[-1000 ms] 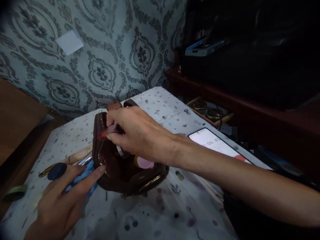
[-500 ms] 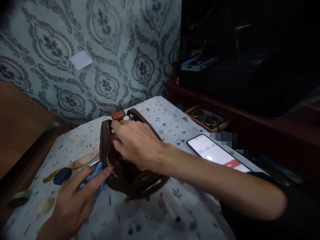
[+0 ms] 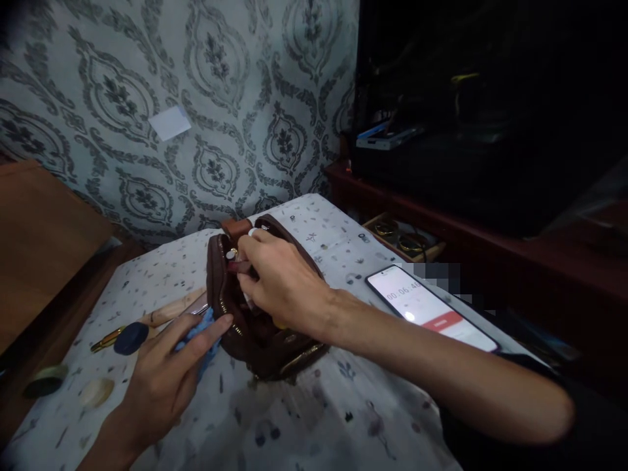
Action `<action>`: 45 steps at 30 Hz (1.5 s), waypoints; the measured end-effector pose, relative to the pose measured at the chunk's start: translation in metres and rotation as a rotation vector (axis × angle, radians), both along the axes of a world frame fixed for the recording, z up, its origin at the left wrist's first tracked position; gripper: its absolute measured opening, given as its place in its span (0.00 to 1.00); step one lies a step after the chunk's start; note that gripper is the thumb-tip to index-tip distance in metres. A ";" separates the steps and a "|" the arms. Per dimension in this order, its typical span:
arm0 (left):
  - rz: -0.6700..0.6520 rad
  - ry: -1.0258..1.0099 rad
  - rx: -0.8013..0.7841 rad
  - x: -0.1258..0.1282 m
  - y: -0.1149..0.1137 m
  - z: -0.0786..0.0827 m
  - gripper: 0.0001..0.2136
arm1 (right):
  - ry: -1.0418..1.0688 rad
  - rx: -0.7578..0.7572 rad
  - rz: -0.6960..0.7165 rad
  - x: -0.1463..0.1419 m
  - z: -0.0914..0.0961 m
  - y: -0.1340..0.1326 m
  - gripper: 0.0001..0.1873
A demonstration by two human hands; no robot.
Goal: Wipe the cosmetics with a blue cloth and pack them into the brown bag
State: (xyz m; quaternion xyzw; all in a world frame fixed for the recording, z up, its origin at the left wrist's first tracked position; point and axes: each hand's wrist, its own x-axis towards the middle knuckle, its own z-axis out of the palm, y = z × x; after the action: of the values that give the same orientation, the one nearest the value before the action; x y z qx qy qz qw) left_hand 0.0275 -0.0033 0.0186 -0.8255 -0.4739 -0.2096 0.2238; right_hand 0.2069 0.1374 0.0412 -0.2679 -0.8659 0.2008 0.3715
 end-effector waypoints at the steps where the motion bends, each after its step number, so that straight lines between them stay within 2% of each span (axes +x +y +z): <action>1: 0.004 0.000 0.002 0.000 0.000 -0.001 0.20 | 0.035 -0.015 -0.012 0.001 0.002 0.000 0.09; 6: 0.039 0.022 0.029 -0.001 -0.003 -0.005 0.20 | 0.120 -0.120 -0.092 0.002 0.014 0.016 0.03; 10: 0.038 0.005 0.055 0.000 -0.002 -0.007 0.20 | 0.075 -0.051 -0.129 -0.004 0.020 0.039 0.04; 12: 0.028 -0.003 0.058 0.000 -0.001 -0.007 0.20 | 0.062 -0.057 -0.115 -0.007 0.020 0.042 0.04; 16: 0.018 -0.029 0.022 0.000 -0.001 -0.007 0.20 | 0.105 -0.137 0.037 -0.008 0.016 0.027 0.02; 22: -0.004 -0.053 0.009 -0.002 0.000 -0.009 0.20 | 0.038 0.028 0.126 -0.007 -0.001 0.004 0.04; 31: 0.014 -0.043 0.027 -0.003 -0.001 -0.011 0.18 | 0.020 0.046 0.089 -0.007 -0.002 -0.002 0.06; 38: 0.006 -0.036 0.011 -0.004 -0.002 -0.010 0.18 | 0.118 -0.126 0.024 0.010 -0.002 -0.007 0.03; 41: 0.007 -0.040 0.013 -0.004 -0.002 -0.011 0.19 | 0.129 -0.212 0.039 0.010 -0.002 -0.008 0.03; 45: 0.003 -0.046 0.011 -0.004 -0.002 -0.010 0.19 | 0.033 -0.186 0.093 0.002 -0.001 -0.014 0.04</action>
State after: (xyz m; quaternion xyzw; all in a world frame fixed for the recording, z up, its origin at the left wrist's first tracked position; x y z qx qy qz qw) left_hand 0.0239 -0.0048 0.0081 -0.8185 -0.4789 -0.2309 0.2177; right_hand 0.2091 0.1230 0.0399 -0.2573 -0.8488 0.3018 0.3495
